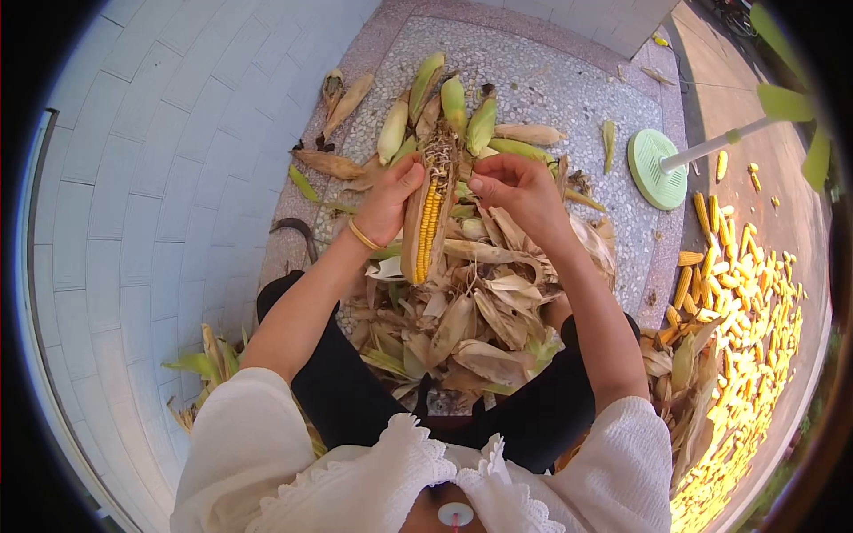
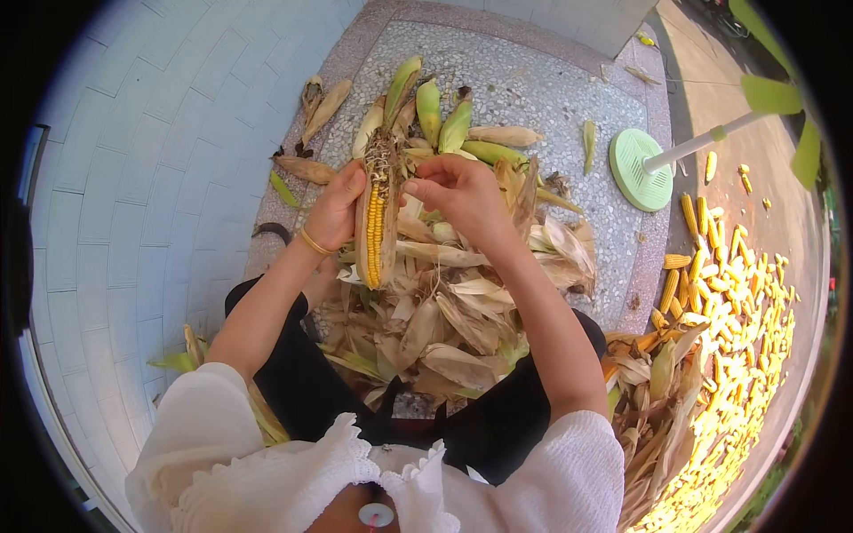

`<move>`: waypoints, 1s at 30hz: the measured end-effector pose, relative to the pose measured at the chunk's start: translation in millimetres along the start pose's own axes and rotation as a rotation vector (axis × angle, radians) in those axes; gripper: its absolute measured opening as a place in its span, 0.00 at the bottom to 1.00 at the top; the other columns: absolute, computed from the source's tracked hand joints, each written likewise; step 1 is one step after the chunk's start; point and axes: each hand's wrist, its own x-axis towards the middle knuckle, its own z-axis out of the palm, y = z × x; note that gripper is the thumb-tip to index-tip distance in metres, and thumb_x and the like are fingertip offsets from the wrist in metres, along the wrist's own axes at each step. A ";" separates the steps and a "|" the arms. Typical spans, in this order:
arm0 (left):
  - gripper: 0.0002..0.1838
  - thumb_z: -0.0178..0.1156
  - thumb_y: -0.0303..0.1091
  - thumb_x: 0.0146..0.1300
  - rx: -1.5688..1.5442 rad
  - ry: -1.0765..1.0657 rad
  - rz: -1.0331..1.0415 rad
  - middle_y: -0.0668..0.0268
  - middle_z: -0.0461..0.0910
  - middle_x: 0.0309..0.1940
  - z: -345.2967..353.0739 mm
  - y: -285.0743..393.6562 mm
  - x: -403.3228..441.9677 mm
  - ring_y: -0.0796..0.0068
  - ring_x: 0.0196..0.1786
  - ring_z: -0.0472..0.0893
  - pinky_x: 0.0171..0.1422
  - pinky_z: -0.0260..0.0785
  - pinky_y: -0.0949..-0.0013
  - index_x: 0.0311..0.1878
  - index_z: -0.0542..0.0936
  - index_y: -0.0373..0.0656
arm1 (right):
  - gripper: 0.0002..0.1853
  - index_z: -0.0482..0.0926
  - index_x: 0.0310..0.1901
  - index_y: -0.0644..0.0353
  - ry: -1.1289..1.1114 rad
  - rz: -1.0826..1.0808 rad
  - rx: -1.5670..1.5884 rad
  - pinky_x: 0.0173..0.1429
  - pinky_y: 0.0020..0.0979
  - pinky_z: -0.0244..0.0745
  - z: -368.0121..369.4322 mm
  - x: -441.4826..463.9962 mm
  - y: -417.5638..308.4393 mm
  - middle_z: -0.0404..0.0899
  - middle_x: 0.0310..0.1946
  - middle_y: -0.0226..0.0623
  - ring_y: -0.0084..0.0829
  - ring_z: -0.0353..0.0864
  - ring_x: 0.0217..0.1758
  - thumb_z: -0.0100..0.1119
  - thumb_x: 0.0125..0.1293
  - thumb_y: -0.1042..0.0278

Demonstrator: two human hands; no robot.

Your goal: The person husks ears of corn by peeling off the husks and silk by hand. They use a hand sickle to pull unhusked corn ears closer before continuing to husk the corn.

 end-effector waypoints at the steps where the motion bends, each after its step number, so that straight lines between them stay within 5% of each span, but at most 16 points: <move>1: 0.26 0.51 0.51 0.68 -0.015 -0.030 -0.009 0.57 0.78 0.47 -1.4 -9.2 1.2 0.63 0.48 0.81 0.52 0.76 0.63 0.57 0.67 0.37 | 0.13 0.79 0.39 0.69 0.048 -0.010 -0.002 0.33 0.22 0.73 1.1 -3.5 -6.0 0.80 0.28 0.32 0.20 0.77 0.28 0.66 0.58 0.68; 4: 0.24 0.49 0.49 0.70 0.076 -0.062 -0.036 0.57 0.77 0.47 2.4 -18.6 0.9 0.63 0.48 0.81 0.53 0.75 0.62 0.58 0.66 0.38 | 0.12 0.80 0.33 0.69 0.058 -0.028 -0.224 0.29 0.22 0.72 1.6 -6.7 -11.1 0.79 0.23 0.31 0.19 0.77 0.24 0.68 0.56 0.67; 11: 0.26 0.49 0.49 0.70 0.035 -0.054 -0.125 0.58 0.77 0.48 16.1 -24.3 -3.2 0.68 0.48 0.80 0.55 0.74 0.65 0.60 0.64 0.37 | 0.08 0.79 0.27 0.68 0.121 0.117 -0.056 0.24 0.22 0.70 -0.8 -11.3 -2.1 0.77 0.19 0.30 0.19 0.78 0.20 0.63 0.54 0.71; 14: 0.25 0.56 0.44 0.68 0.221 -0.144 -0.053 0.65 0.74 0.49 24.9 -22.7 -5.8 0.78 0.49 0.77 0.53 0.71 0.72 0.60 0.65 0.38 | 0.06 0.78 0.26 0.68 0.194 0.124 0.001 0.22 0.22 0.68 5.3 -10.6 9.6 0.77 0.19 0.30 0.19 0.75 0.18 0.59 0.55 0.73; 20: 0.24 0.60 0.43 0.64 -0.112 0.089 -0.074 0.60 0.80 0.43 -0.1 -22.8 8.0 0.70 0.43 0.81 0.51 0.75 0.66 0.56 0.68 0.38 | 0.05 0.76 0.28 0.63 0.227 0.113 0.336 0.30 0.23 0.69 3.3 -6.8 15.0 0.78 0.25 0.32 0.18 0.74 0.24 0.57 0.58 0.72; 22: 0.22 0.60 0.43 0.64 -0.199 0.168 -0.018 0.59 0.81 0.40 -9.0 -17.7 12.2 0.68 0.41 0.82 0.50 0.76 0.66 0.52 0.71 0.37 | 0.02 0.75 0.31 0.60 0.249 -0.011 0.420 0.44 0.25 0.72 5.4 -6.0 9.3 0.80 0.30 0.35 0.22 0.76 0.32 0.55 0.60 0.73; 26: 0.21 0.61 0.46 0.63 -0.297 0.200 -0.015 0.56 0.81 0.38 -34.3 -15.8 16.6 0.65 0.41 0.82 0.50 0.76 0.61 0.47 0.75 0.36 | 0.01 0.72 0.37 0.59 -0.096 -0.049 0.712 0.47 0.26 0.70 6.8 -6.1 14.6 0.79 0.35 0.34 0.24 0.75 0.33 0.53 0.66 0.74; 30: 0.22 0.63 0.47 0.61 -0.389 0.405 0.120 0.56 0.80 0.36 -84.7 1.5 24.3 0.60 0.42 0.81 0.50 0.76 0.57 0.44 0.75 0.36 | 0.00 0.70 0.38 0.59 -0.149 0.057 0.269 0.42 0.24 0.69 -2.5 -17.0 17.2 0.76 0.30 0.30 0.22 0.73 0.31 0.51 0.67 0.74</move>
